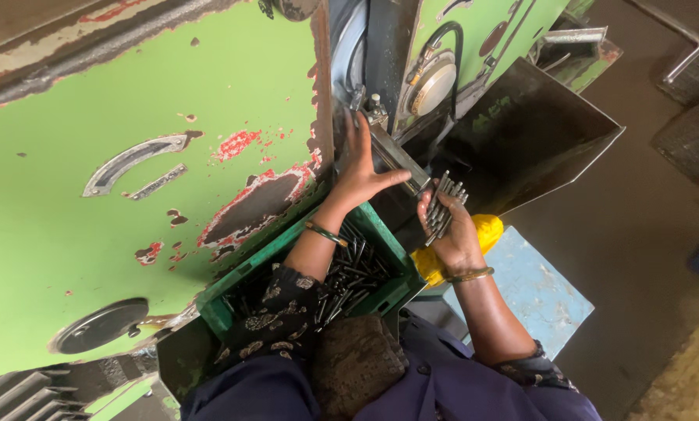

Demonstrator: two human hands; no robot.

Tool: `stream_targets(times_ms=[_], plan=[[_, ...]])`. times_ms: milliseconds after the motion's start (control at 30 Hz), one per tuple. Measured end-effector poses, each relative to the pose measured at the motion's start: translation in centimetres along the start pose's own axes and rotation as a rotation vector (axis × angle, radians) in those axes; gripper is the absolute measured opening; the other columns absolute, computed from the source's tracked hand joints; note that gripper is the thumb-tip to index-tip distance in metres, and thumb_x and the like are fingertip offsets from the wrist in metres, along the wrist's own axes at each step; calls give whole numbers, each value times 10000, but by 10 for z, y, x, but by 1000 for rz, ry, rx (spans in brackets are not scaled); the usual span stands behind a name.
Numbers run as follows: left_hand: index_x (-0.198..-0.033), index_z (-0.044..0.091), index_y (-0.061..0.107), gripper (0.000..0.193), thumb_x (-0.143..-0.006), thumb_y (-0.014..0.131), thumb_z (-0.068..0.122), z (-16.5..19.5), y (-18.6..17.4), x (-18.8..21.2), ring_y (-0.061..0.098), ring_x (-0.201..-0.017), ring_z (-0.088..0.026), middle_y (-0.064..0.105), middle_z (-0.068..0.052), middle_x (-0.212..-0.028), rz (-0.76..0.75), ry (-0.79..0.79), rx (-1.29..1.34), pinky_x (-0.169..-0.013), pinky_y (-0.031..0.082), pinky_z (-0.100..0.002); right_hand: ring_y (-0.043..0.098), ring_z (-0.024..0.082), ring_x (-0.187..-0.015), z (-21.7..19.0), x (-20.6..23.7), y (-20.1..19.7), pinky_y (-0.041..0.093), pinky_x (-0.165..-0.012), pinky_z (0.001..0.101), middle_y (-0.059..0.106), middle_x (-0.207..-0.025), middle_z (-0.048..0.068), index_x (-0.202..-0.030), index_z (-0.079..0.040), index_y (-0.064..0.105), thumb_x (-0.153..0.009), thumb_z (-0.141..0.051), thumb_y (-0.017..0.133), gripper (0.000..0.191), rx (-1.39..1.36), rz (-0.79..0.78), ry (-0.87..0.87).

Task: The person repeatedly picks small metal rods from a green crate and presses them against a rotating grinding wheel. They hold each rod with both hands, grind one end, then return it to the crate. The process is repeated continuously throughout the clip.

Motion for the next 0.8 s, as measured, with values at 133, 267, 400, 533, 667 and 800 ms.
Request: stream_targets(times_ms=[133,267,400,533,667,800], plan=[[-1617,7,-58,1331,-789,844,529,13,-5,-1,-86,-1553,-495,-189,-337,-1644,-25,7,53,-1246,91,-559,699,183,-893,-1,-6,-7,619,-839,315,687,-1010,98,-1198,-25,594,-1044,-156,546,208,-58,-1,-7],[-1672,28,41,1004,-1007,720,351,12,-9,2,-37,-1637,-443,-104,-319,-1724,48,26,73,-1324,110,-503,650,119,-790,1,-5,-7,583,-726,253,644,-919,34,-1146,-62,601,-1062,-185,580,151,-142,-118,45],[-1654,30,89,855,-1051,653,255,3,-5,4,17,-1625,-414,-35,-302,-1723,91,35,28,-1310,142,-478,525,43,-655,3,3,2,487,-584,197,535,-813,-32,-1141,-83,588,-1040,-211,558,166,-182,-203,161],[-1690,68,113,829,-1083,631,294,-2,-4,4,53,-1671,-406,-13,-262,-1770,135,33,-35,-1354,183,-487,425,58,-652,1,21,24,401,-582,207,475,-833,-8,-1039,-88,506,-1119,-250,581,196,-122,-440,134],[-1693,59,-14,1122,-961,745,440,-5,1,1,-40,-1624,-485,-178,-296,-1734,-2,-85,-93,-1298,144,-565,402,57,-602,-3,43,38,359,-542,213,466,-787,-18,-1279,-178,529,-1065,-274,609,248,52,-573,75],[-1617,47,-142,1452,-724,844,627,9,-1,-1,-36,-1567,-498,-241,-334,-1651,-59,-65,59,-1248,208,-577,413,59,-597,0,46,44,360,-522,212,476,-794,-15,-1075,-122,528,-1061,-240,618,149,30,-572,143]])
Point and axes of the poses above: each hand's wrist, its own x-axis away from the middle knuckle, its own y-axis out of the palm, z = x × y, the point moved 6 cm from there along -x, towards the middle knuckle
